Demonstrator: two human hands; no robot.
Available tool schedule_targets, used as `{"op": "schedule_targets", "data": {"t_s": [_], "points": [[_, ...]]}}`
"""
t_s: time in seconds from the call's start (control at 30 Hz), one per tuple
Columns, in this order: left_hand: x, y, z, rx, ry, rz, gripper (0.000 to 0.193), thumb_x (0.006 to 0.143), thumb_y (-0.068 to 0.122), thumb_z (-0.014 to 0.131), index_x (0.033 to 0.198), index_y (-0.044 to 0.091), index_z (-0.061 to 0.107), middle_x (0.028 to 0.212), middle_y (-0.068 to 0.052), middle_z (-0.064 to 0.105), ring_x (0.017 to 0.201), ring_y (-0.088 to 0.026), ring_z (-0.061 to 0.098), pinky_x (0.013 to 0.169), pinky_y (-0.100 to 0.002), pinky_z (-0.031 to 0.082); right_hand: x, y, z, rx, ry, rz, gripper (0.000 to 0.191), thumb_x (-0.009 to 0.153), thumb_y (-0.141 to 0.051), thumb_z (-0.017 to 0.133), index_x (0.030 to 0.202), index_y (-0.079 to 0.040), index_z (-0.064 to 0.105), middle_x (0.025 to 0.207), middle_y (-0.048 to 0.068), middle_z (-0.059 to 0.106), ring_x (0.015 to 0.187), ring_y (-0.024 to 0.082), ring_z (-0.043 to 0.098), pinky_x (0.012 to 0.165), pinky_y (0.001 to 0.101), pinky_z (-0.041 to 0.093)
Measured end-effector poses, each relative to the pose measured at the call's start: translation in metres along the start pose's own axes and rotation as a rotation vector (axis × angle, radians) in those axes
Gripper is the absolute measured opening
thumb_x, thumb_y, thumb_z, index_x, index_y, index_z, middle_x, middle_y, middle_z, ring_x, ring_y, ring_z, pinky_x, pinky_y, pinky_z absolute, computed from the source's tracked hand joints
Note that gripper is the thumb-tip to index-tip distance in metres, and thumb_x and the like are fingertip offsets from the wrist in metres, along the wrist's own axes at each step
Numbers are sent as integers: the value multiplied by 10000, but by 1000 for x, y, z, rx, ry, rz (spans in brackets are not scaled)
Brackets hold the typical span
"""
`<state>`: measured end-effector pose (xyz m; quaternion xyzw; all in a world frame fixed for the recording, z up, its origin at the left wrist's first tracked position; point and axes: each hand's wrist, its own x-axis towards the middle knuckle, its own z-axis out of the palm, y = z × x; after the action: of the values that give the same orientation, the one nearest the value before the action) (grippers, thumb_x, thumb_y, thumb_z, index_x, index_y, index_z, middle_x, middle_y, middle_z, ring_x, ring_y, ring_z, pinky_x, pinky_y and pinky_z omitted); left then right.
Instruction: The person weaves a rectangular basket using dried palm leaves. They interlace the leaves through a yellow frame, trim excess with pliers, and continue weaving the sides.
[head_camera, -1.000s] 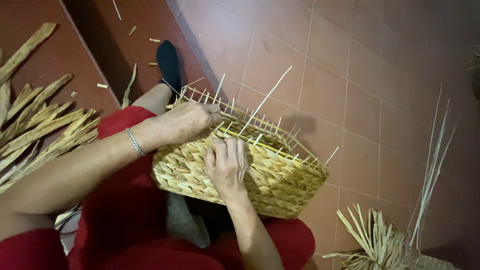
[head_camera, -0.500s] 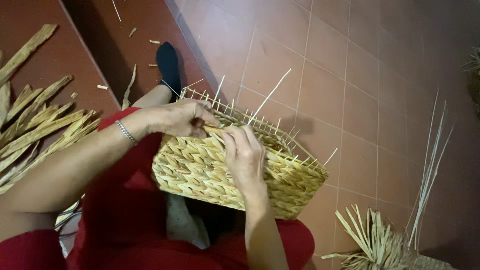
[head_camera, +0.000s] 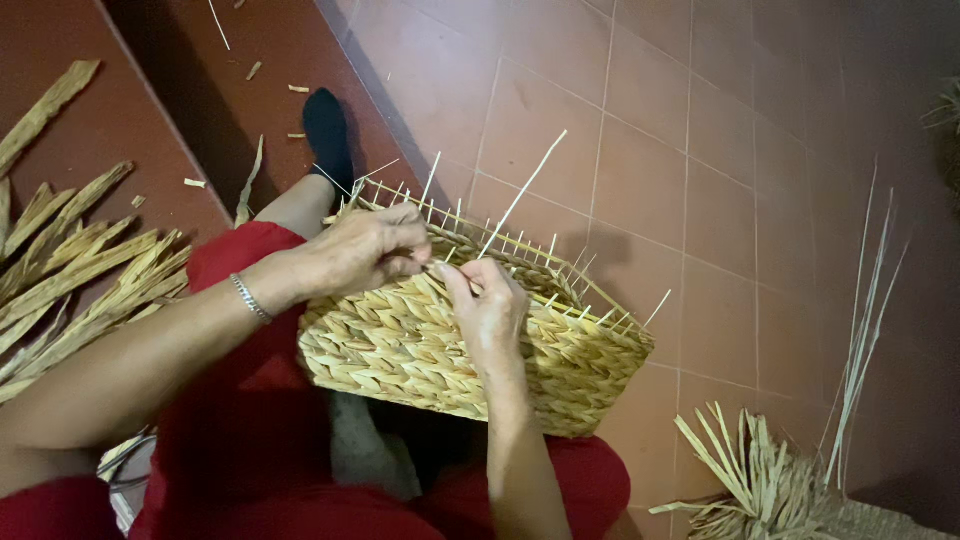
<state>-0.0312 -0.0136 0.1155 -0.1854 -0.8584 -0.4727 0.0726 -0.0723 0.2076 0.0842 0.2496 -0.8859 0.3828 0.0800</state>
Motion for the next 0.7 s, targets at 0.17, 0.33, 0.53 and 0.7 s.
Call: {"op": "schedule_targets", "data": {"t_s": [0.17,0.33,0.53,0.7], "points": [[-3,-7,-5,103,-20,10,165,728,-26,690,839,56,599,772,-59,672,703,-239,687,639,-377,563,-6,-2,1,-263,3,-110,276,921,-250,793,777,-81,629,594,48,645,470,143,575,426,324,435],[7,-9,-1,163,-47,-110,157,811,38,681,941,64,597,733,-106,706,701,-320,717,663,-438,564,-22,1,-2,-214,16,-219,252,989,-200,733,799,-79,620,593,42,615,477,127,559,439,315,422],[24,1,2,266,-42,-182,326,813,99,694,1105,43,560,783,-118,718,703,-357,712,641,-479,561,-21,4,-25,-240,-73,-66,186,974,-201,731,832,-83,712,619,30,662,463,126,571,417,305,448],[20,7,8,482,11,30,185,792,143,731,943,79,647,845,-143,711,685,-364,699,577,-497,550,-26,-10,-39,-533,308,-435,183,831,-218,766,822,-48,700,794,108,668,770,226,568,697,387,454]]}}
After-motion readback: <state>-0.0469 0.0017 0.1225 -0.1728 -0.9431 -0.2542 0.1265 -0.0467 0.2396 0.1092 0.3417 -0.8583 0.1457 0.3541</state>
